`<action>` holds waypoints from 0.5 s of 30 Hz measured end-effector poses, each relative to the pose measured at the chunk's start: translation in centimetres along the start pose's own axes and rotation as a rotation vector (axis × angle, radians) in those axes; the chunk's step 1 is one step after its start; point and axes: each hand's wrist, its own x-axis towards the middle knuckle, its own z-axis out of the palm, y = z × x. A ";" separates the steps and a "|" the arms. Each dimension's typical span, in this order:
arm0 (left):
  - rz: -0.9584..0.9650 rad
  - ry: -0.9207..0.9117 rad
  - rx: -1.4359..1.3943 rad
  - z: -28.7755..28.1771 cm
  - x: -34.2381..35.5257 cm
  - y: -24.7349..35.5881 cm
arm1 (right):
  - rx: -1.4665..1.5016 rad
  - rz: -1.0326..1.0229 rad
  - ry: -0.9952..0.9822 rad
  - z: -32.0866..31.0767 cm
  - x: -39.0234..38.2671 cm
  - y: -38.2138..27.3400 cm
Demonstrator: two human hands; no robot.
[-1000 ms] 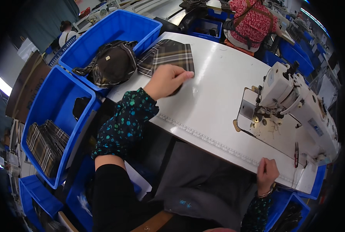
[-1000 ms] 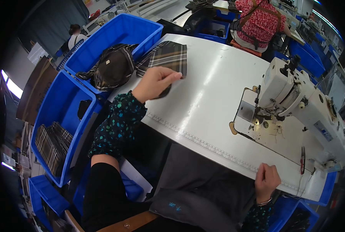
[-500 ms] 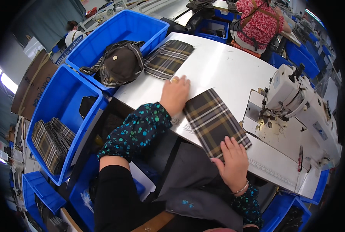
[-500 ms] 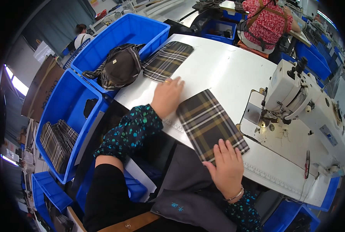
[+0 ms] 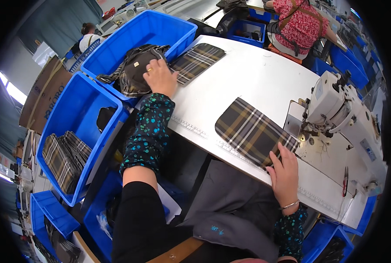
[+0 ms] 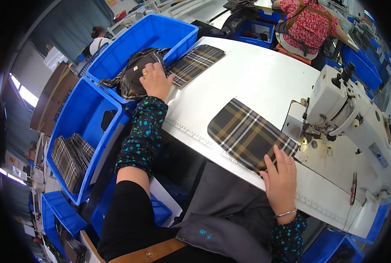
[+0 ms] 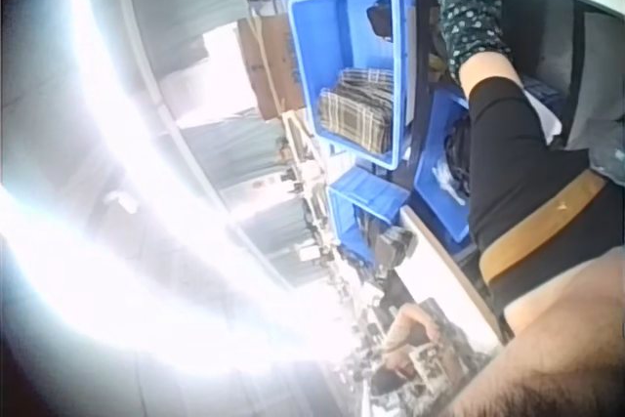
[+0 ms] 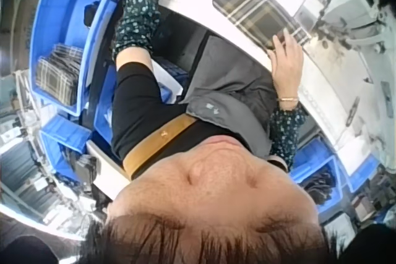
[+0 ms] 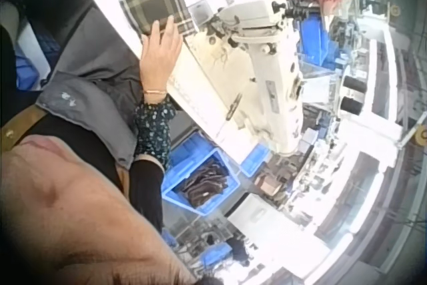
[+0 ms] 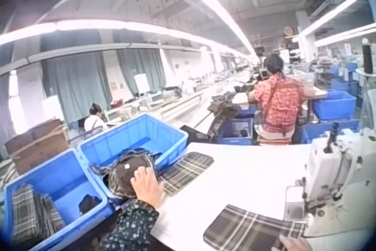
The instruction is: The person operates an industrial sewing machine to stitch zippers onto small fabric pouches. They repeatedly pick up a pouch from a blue bin, align the zipper under the machine's needle, and sew the seam. After sewing, they place the finished pouch into a separate blue bin and repeat the process with the next item.
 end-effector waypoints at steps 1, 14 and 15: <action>-0.053 -0.050 0.036 -0.1 0.4 -0.8 | 0.016 0.041 0.033 0.1 0.0 -0.2; -0.195 0.443 -0.570 -6.7 4.2 -10.6 | -0.063 0.045 0.214 1.3 -1.0 0.6; -0.159 0.441 -0.697 -9.0 4.5 -12.3 | -0.034 0.043 0.220 1.3 -0.8 0.2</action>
